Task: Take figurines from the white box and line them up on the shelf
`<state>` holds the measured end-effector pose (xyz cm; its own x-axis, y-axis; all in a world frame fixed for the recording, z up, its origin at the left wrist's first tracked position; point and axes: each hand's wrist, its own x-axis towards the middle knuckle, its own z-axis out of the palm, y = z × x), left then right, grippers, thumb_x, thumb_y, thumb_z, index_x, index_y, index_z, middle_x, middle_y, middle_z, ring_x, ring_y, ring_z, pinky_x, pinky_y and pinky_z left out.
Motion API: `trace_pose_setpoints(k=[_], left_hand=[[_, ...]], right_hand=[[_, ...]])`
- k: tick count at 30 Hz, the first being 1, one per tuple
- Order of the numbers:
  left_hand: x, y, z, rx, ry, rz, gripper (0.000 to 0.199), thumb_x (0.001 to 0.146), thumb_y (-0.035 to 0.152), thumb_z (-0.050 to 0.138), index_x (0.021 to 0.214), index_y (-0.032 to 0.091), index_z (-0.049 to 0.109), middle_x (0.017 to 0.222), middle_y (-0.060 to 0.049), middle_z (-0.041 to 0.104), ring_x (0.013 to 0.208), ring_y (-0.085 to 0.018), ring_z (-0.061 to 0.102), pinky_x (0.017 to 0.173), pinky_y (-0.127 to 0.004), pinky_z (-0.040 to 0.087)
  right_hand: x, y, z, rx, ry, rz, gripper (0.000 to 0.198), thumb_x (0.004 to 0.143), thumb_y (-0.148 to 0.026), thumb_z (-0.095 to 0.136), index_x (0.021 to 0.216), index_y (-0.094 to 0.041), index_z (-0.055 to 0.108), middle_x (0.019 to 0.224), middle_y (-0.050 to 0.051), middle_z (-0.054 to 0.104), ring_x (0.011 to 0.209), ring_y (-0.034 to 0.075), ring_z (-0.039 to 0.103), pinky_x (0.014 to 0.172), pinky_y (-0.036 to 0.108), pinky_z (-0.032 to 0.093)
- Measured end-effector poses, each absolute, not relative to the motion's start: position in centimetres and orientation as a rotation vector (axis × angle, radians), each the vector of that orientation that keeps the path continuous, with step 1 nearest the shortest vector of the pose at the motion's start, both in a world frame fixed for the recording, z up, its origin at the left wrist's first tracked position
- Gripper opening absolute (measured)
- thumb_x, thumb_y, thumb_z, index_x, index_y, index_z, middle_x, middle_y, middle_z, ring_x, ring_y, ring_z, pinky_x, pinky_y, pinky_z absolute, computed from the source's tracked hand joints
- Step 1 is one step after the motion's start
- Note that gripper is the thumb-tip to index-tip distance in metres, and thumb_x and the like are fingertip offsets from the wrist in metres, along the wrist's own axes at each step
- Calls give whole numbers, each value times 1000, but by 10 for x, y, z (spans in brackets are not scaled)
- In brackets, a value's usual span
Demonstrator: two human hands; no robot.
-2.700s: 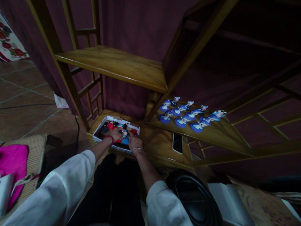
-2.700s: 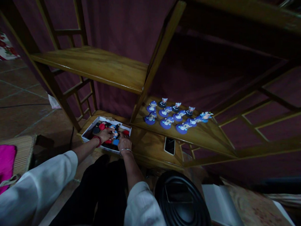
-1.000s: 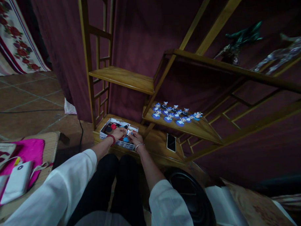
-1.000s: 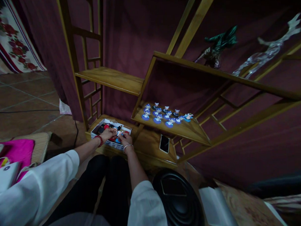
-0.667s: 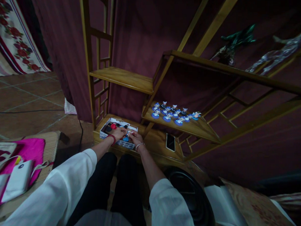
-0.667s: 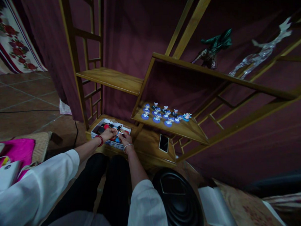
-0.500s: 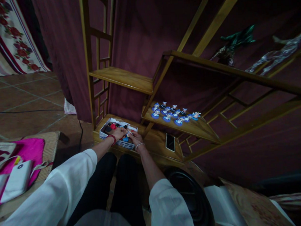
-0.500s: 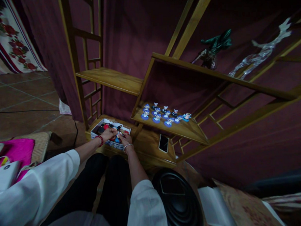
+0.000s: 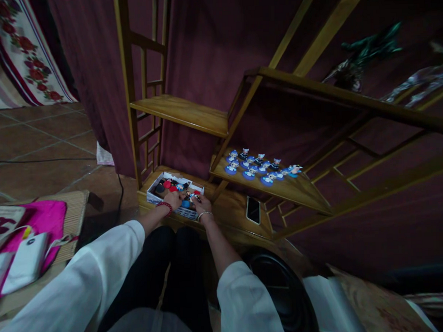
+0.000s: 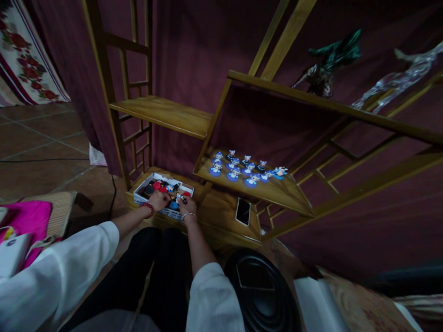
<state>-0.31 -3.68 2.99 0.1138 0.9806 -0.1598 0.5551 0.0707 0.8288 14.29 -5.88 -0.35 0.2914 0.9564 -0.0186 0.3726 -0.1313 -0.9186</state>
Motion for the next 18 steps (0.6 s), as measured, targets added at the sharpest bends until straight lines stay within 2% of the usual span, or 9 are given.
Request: trace_pose_setpoints(k=[3,8,18], left_hand=[[-2,-37,23,1674,1562,611,10,62,9,57,57,18,59,62,-4,58,84,-20,57,79,-26,39],[4,-35,11,1775,1554,560,11,62,8,55,56,16,58,59,-7,57,81,-23,57,80,-32,38],[14,-25,-8,1926,1543,409,3,64,16,58,61,15,58,56,-3,54,70,-20,55,72,-30,42]], right_hand=[[143,-58,-5,-1788,-1258,785,29,71,-37,51,93,-19,60,76,0,65,60,11,60,57,22,48],[145,-60,-7,-1894,-1396,653,24,74,-34,51,93,-22,60,78,1,66,68,14,62,62,23,47],[141,-59,-5,-2061,-1605,391,27,79,-35,46,98,-18,57,84,7,66,77,17,62,68,25,43]])
